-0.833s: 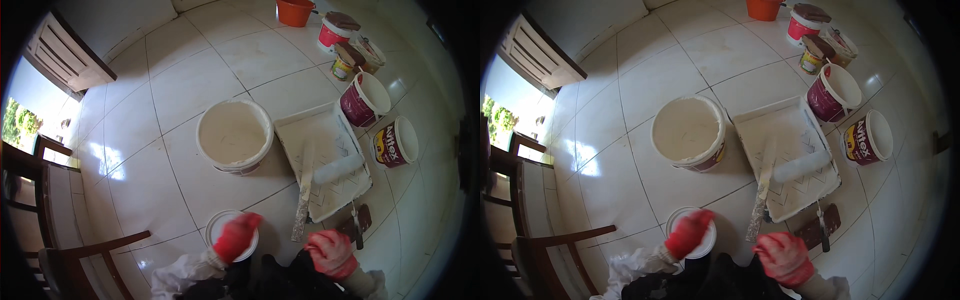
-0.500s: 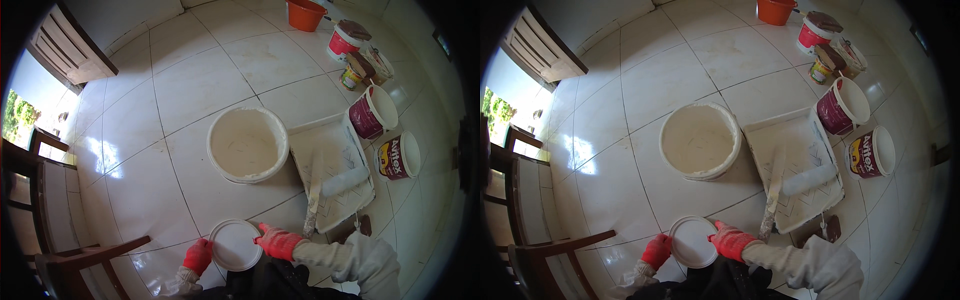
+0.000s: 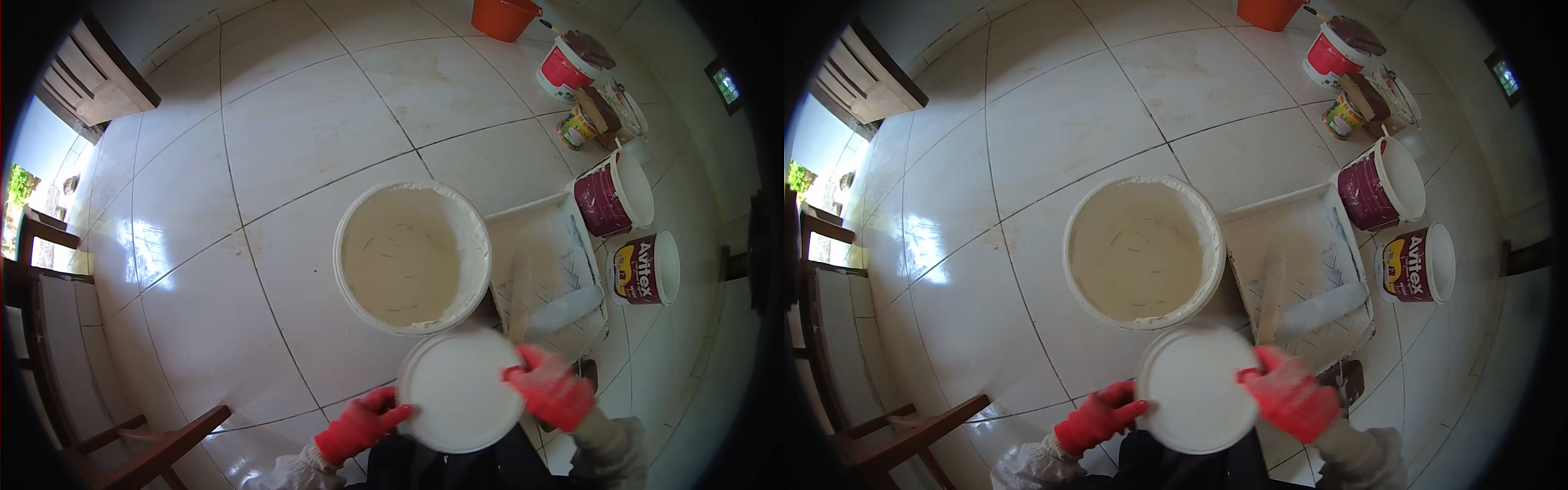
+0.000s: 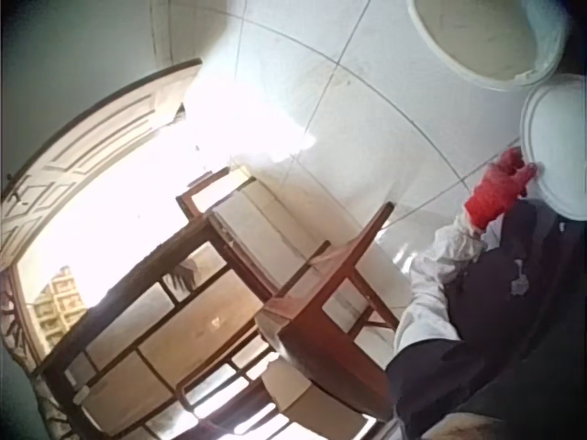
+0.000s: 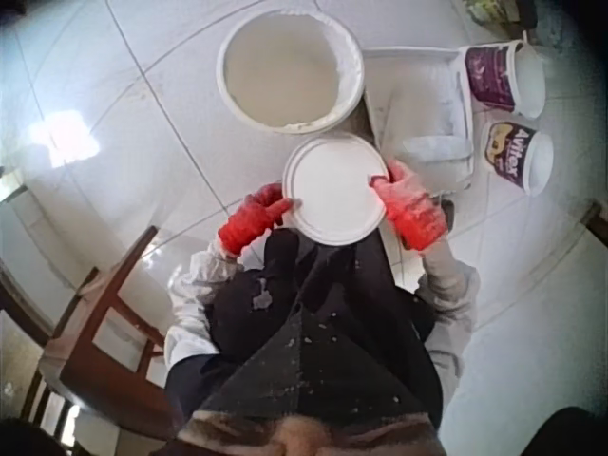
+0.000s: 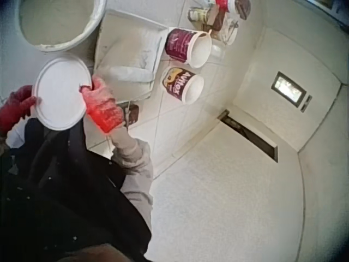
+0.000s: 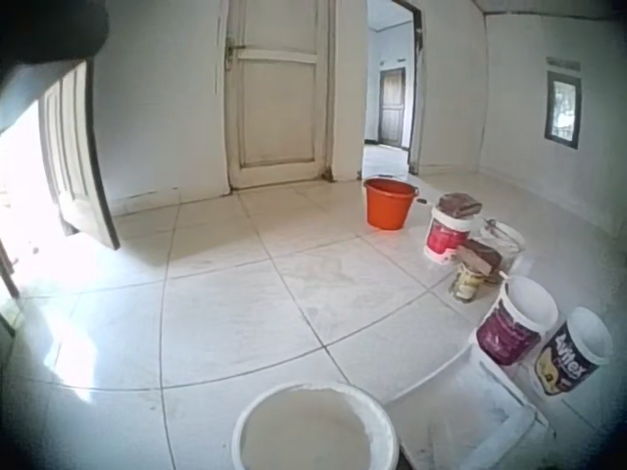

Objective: The person pours white paint from a bucket into a tray, uses a stick to stir the paint and scrape the bucket, and then uses a paint roller to spread the paint within the tray.

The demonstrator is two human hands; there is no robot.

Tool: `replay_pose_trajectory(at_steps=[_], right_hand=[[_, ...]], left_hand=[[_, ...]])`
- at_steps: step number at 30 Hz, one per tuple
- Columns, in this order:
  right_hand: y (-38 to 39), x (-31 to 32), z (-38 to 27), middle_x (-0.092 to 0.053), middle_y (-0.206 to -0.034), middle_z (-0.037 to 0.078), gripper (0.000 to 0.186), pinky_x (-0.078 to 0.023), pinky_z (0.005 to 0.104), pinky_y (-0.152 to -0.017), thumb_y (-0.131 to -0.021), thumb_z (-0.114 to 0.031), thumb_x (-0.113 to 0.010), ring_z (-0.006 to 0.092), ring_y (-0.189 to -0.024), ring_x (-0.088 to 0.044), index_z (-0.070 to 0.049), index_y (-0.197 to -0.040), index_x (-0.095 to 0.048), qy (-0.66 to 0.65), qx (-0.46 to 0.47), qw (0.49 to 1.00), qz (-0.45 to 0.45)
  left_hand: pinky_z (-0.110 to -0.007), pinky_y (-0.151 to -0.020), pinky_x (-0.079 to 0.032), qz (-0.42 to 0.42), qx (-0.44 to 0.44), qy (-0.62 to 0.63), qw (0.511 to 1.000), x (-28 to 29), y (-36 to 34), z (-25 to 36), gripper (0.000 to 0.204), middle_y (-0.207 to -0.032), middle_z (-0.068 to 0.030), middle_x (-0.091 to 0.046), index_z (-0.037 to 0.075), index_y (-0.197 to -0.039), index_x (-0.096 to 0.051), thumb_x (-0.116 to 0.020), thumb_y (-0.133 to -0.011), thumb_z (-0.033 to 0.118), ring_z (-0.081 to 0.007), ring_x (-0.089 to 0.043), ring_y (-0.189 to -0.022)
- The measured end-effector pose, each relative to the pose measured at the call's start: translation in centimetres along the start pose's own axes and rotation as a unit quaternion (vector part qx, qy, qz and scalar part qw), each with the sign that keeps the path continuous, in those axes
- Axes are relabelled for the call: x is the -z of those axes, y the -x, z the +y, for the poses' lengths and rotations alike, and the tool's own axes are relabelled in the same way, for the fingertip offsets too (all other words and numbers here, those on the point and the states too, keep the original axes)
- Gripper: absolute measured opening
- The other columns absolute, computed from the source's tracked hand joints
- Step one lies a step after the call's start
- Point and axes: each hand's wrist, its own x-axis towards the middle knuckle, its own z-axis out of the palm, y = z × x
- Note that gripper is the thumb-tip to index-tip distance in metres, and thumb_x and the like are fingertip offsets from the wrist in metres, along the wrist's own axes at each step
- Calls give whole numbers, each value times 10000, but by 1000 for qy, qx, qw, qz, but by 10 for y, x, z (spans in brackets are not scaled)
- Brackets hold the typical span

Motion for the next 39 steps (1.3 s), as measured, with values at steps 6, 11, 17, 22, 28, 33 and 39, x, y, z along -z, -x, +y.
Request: replay_pose_trajectory(at_steps=[6, 11, 17, 22, 28, 33, 39], right_hand=[[33, 68, -30, -690, -888, 93, 268, -514, 278, -729, -873, -82, -602, 128, -809, -644, -3, -1128, -615, -46, 88, 910, 403], [-2, 58, -62, -691, -886, 57, 301, -514, 262, -723, -865, -104, -646, 96, -803, -637, -7, -1148, -611, -34, 283, 861, 422], [-9, 34, -85, -682, -908, 100, 331, -529, 293, -676, -834, -131, -689, 180, -784, -680, -50, -1146, -614, 35, 345, 858, 378], [-5, 20, -84, -659, -969, 126, 395, -524, 328, -658, -790, -159, -733, 234, -736, -658, -43, -1145, -606, 227, 473, 748, 407], [-8, 7, -82, -611, -1071, 68, 408, -516, 358, -618, -779, -256, -727, 242, -833, -624, -108, -1130, -581, 366, 521, 661, 396], [-14, -33, -78, -560, -1082, 86, 375, -512, 331, -633, -779, -193, -647, 232, -938, -576, -39, -1110, -560, 471, 567, 597, 317], [-35, -84, -66, -531, -1088, 109, 396, -495, 303, -699, -752, -190, -628, 255, -1078, -499, -44, -1113, -558, 476, 589, 551, 352]], left_hand=[[-250, -562, -491, 136, -18, 159, 978, -14, -21, 14, 335, -868, -59, -645, 48, -1146, -582, -605, -919, 293, -128, -613, -653], [-259, -557, -495, 264, -137, 221, 929, 2, -19, 24, 297, -879, -78, -631, 24, -1146, -563, -578, -936, 233, -140, -609, -649], [-266, -560, -498, 294, -198, 234, 905, 9, -5, 38, 278, -905, -81, -629, 31, -1153, -565, -545, -951, 223, -148, -613, -654], [-281, -573, -504, 305, -230, 220, 897, 5, -4, 50, 293, -914, -88, -631, 28, -1159, -569, -535, -957, 239, -158, -614, -660], [-291, -634, -529, 300, -273, 234, 883, 1, -6, 65, 344, -1001, -104, -622, 13, -1207, -529, -521, -964, 257, -169, -627, -747], [-293, -658, -530, 305, -281, 256, 873, -3, -7, 74, 379, -1007, -107, -622, 13, -1213, -519, -508, -967, 302, -170, -627, -766], [-270, -590, -479, 317, -286, 213, 879, 3, -8, 81, 395, -958, -90, -637, 12, -1207, -510, -532, -956, 317, -152, -624, -734]])
